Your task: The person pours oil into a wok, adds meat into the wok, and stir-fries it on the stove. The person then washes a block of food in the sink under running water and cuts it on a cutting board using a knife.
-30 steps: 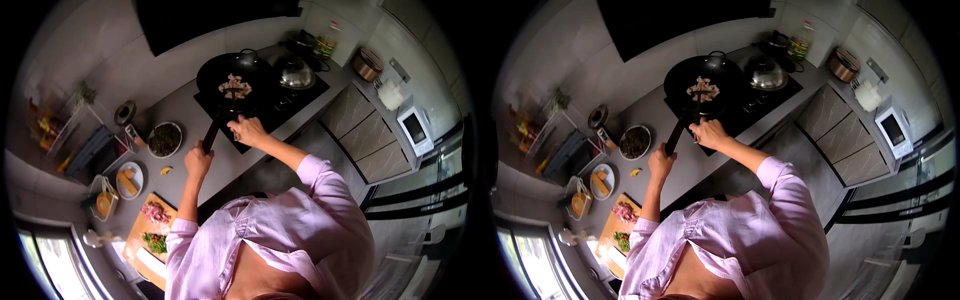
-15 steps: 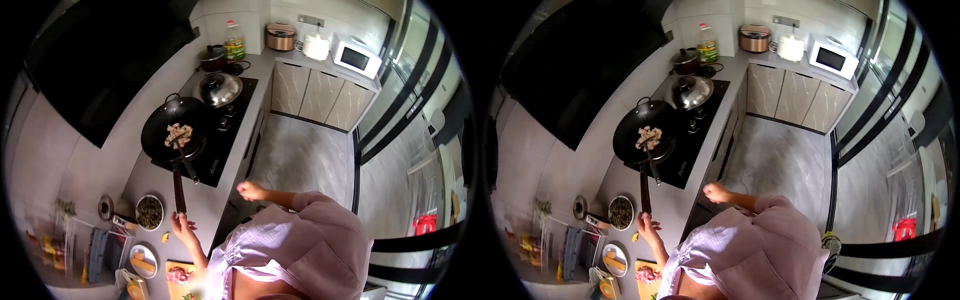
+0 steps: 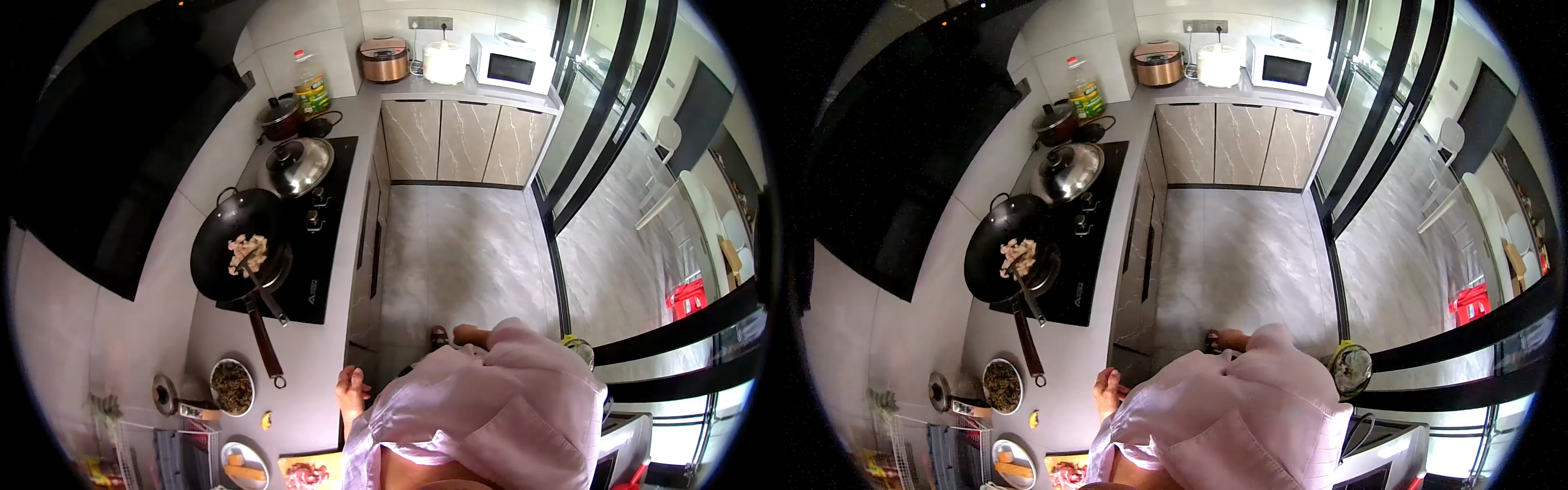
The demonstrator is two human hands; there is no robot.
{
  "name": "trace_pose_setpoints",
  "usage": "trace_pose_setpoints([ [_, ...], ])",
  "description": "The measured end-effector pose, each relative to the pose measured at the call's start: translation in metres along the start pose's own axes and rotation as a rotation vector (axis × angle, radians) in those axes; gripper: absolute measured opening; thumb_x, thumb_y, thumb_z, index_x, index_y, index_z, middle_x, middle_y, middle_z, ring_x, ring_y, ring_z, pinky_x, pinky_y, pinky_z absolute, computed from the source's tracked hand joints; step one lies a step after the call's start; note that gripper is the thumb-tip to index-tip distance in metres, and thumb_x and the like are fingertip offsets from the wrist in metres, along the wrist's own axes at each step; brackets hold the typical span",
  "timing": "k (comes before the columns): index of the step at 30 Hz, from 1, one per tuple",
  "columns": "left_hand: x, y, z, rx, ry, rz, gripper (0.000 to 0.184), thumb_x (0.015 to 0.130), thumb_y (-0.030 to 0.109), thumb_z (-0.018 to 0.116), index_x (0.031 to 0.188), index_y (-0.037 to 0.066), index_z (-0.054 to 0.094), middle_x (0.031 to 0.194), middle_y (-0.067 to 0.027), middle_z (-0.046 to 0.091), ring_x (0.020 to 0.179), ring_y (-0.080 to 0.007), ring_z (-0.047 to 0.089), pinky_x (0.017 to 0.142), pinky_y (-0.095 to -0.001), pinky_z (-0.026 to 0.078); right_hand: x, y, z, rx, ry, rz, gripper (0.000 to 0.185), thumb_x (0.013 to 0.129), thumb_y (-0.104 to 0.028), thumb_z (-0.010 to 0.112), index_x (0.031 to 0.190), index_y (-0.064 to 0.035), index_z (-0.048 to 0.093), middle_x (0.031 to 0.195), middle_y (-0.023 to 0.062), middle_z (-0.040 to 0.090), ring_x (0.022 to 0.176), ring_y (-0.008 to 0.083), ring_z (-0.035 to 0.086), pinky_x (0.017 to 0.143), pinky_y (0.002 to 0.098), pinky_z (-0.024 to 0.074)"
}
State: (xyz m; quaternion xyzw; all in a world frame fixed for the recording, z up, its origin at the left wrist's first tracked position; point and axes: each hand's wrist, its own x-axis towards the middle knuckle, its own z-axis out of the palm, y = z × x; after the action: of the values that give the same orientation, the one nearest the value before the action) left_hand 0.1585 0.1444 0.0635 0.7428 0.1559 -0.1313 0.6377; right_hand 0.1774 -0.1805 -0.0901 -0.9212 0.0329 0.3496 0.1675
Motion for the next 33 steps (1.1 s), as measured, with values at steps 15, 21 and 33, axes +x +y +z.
trace_pose_setpoints([
  [15,0.050,-0.001,0.095,0.289,-0.078,0.249,0.020,0.080,0.016,0.054,0.084,-0.003,0.059,0.065,-0.0092,0.059,0.051,-0.0137,0.057,0.041,-0.0244,0.045,0.041,0.023,-0.039,0.288,-0.110,-0.202,0.020,0.072,-0.011,0.047,0.079,-0.0002,0.062,0.077,0.0162,0.062,0.072,0.0264,0.062,0.059,0.0383,0.0495],
  [21,0.087,0.022,0.176,0.311,-0.148,0.097,0.017,0.075,0.013,0.056,0.077,-0.003,0.058,0.057,-0.0082,0.058,0.049,-0.0141,0.057,0.043,-0.0256,0.045,0.014,0.141,-0.073,0.425,-0.007,0.154,0.020,0.071,-0.007,0.046,0.078,0.0011,0.062,0.077,0.0168,0.062,0.072,0.0259,0.062,0.059,0.0384,0.0496],
  [33,0.148,0.024,0.312,0.475,-0.380,0.028,0.025,0.077,0.024,0.050,0.077,0.000,0.056,0.062,-0.0128,0.059,0.049,-0.0204,0.057,0.050,-0.0328,0.046,0.032,0.318,-0.004,-0.199,-0.064,-0.178,0.013,0.071,-0.016,0.055,0.071,-0.0072,0.064,0.074,0.0087,0.063,0.067,0.0247,0.062,0.060,0.0366,0.0505],
])
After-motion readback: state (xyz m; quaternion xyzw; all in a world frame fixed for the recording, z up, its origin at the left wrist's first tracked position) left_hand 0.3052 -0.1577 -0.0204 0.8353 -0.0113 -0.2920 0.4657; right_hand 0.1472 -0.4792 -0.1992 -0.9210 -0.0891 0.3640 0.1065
